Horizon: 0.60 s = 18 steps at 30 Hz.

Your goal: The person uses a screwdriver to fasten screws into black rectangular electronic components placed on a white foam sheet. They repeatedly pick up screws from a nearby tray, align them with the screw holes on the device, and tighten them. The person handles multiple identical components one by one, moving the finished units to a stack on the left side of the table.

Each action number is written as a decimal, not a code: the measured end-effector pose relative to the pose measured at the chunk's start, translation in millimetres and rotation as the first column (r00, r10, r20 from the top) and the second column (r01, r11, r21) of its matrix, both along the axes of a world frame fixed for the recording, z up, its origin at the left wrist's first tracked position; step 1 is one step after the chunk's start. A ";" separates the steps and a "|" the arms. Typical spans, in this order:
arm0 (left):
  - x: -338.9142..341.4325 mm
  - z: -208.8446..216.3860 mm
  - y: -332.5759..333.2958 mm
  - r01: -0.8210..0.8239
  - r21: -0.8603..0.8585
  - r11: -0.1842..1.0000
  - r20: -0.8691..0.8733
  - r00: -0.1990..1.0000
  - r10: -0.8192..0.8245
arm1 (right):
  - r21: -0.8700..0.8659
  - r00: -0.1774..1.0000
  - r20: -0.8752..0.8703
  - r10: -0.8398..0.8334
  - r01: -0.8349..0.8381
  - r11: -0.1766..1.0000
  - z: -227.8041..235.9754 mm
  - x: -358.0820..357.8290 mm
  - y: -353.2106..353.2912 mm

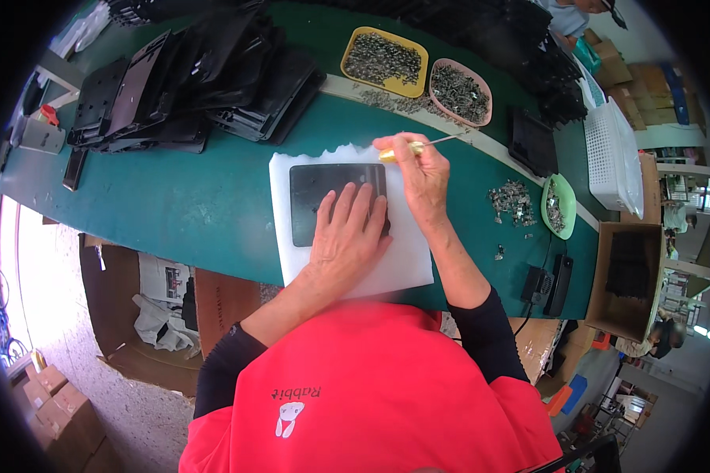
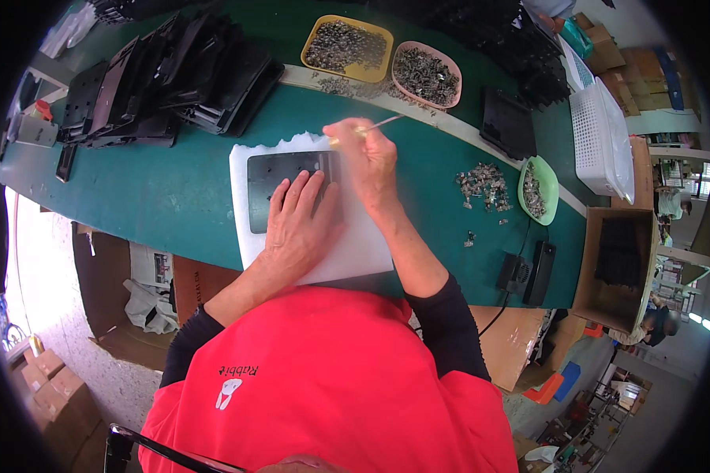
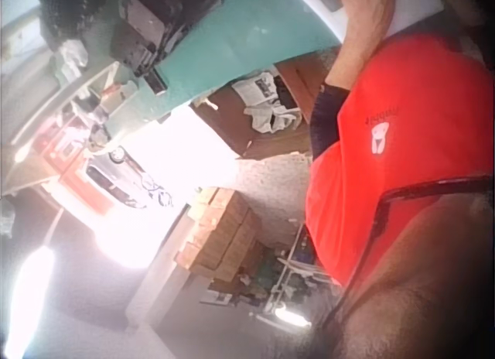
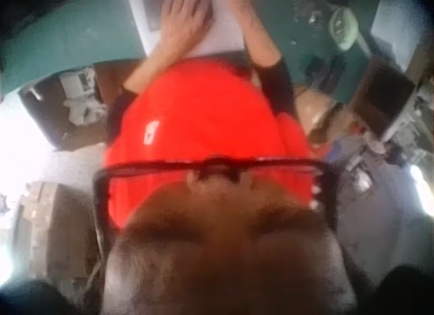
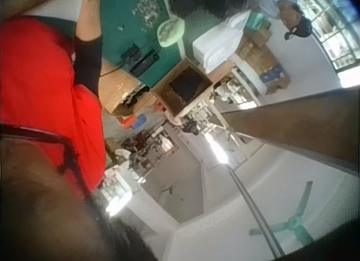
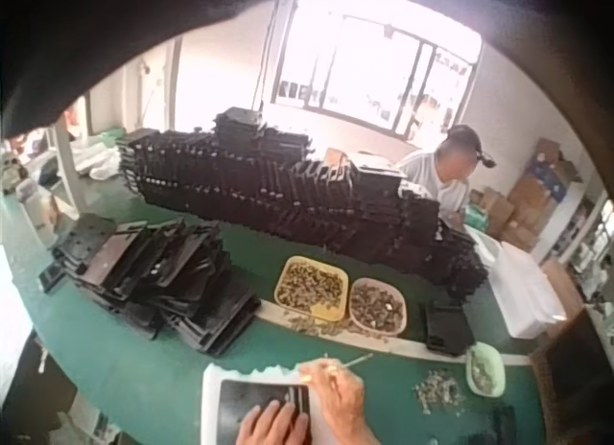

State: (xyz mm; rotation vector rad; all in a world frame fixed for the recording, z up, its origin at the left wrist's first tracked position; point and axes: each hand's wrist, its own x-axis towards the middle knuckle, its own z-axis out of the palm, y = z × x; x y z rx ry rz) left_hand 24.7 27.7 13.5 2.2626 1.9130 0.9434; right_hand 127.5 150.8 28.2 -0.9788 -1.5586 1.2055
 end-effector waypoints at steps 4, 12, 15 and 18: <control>-0.5 -1.3 0.3 -0.007 0.032 0.999 -0.010 1.000 0.007 | 0.266 0.968 0.250 0.006 -0.075 0.961 -20.9 0.1 -2.9; -0.9 -4.4 0.5 -0.014 0.055 0.998 -0.036 0.999 0.016 | 0.662 0.930 0.358 -0.079 -0.193 0.724 -22.8 4.7 -20.6; -3.1 -6.9 -0.8 0.004 0.028 1.000 -0.066 0.998 -0.002 | 0.642 0.940 0.340 0.021 -0.249 0.725 -22.8 14.8 -33.9; -1.6 -7.4 0.3 -0.002 0.015 1.000 -0.040 0.999 0.002 | 0.455 0.956 0.281 0.083 -0.209 0.866 -23.8 22.5 -34.9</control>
